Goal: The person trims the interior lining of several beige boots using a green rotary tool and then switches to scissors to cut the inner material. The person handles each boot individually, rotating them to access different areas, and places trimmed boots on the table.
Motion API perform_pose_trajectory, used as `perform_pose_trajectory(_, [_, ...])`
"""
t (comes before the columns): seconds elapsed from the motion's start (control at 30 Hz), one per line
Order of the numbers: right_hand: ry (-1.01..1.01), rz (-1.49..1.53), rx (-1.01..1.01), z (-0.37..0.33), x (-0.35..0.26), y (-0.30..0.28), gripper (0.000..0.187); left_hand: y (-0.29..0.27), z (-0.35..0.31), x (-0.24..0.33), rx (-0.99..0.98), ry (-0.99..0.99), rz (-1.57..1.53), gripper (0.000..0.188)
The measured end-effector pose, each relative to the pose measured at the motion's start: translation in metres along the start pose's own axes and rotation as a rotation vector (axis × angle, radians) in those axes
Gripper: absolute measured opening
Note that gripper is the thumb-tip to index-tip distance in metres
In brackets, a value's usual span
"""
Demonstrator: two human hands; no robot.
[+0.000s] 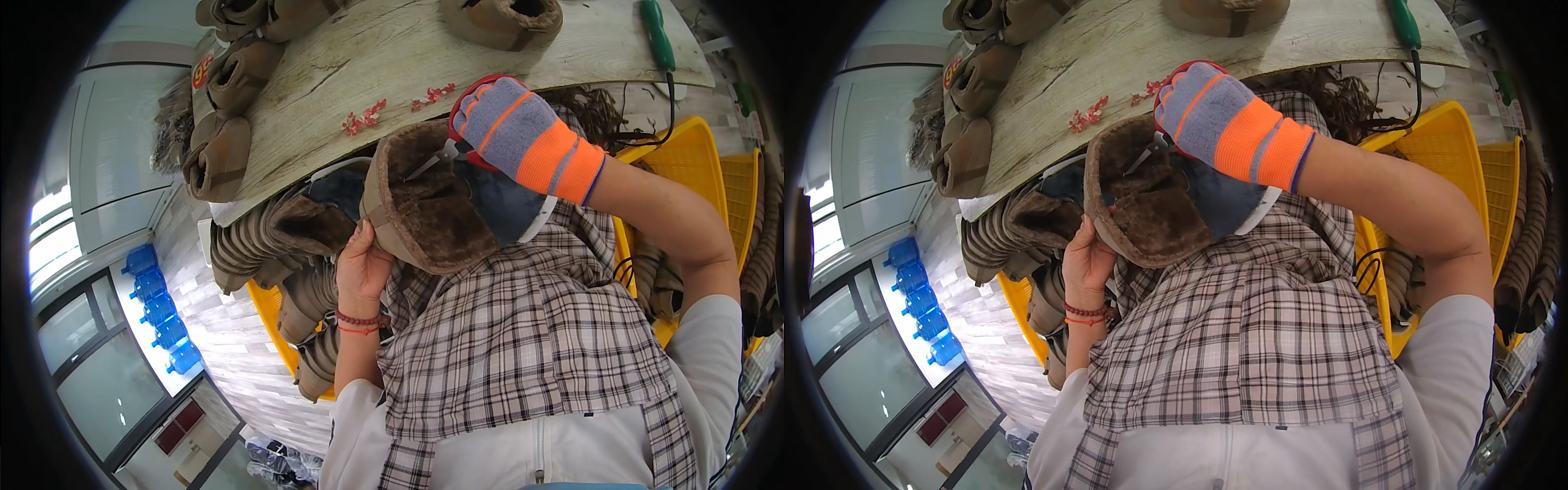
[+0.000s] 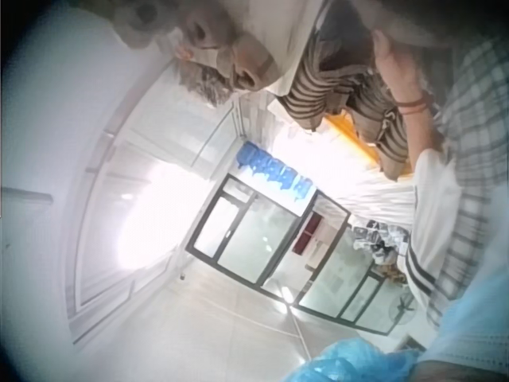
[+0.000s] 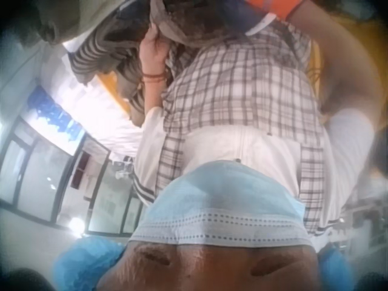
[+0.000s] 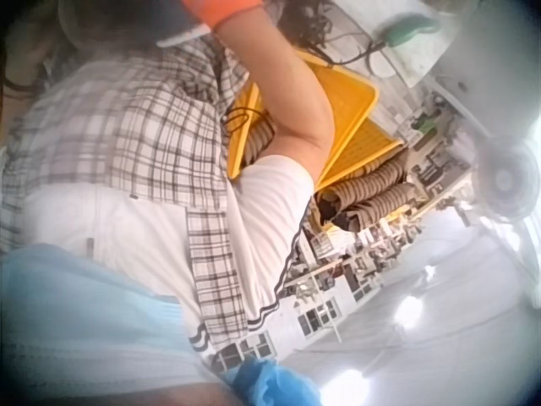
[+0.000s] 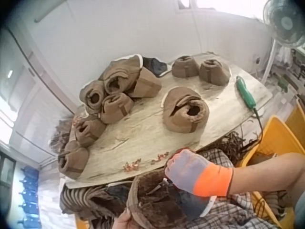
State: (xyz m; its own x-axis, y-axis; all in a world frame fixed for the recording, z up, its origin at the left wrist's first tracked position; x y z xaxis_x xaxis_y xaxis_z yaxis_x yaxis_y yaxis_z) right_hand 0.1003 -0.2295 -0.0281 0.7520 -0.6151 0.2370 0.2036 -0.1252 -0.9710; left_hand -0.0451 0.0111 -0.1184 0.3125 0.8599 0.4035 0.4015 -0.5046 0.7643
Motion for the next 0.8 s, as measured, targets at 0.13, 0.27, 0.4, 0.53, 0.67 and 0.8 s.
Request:
perform_pose_trajectory(0.13, [-0.014,-0.02,-0.007,0.0,0.0,0.002,0.014,0.0,0.0,-0.001,0.0,-0.001,0.0,0.03])
perform_pose_trajectory(0.27, [-0.006,0.028,0.021,-0.002,-0.003,0.008,0.013,0.002,0.0,-0.001,-0.003,-0.004,0.022,0.031])
perform_pose_trajectory(0.4, [0.042,0.095,0.055,-0.01,0.002,0.011,0.015,0.003,-0.001,-0.003,-0.014,-0.005,0.02,0.033])
perform_pose_trajectory(0.53, [0.177,0.335,0.157,-0.028,0.024,0.002,0.025,0.012,-0.011,0.002,0.019,0.06,0.035,0.037])
perform_pose_trajectory(0.67, [0.569,0.42,0.415,-0.074,0.07,0.005,0.031,0.078,-0.038,0.039,-0.062,0.41,0.358,0.04])
perform_pose_trajectory(0.8, [1.02,0.478,0.472,-0.12,0.099,0.028,0.038,0.156,-0.065,0.062,-0.318,0.897,0.659,0.044])
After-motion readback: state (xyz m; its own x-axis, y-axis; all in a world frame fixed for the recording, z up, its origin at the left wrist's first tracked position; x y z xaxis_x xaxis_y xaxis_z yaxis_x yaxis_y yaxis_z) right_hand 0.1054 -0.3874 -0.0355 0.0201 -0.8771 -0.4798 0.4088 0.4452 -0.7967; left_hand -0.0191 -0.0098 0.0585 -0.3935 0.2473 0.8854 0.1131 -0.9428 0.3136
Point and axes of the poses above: each hand's wrist, its own z-axis towards the middle knuckle, its own y-axis out of the palm, x = y × z, the point moved 2 cm from there along z, towards the middle knuckle, and after that the axes turned 2 degrees about y, right-handed, at the moved point
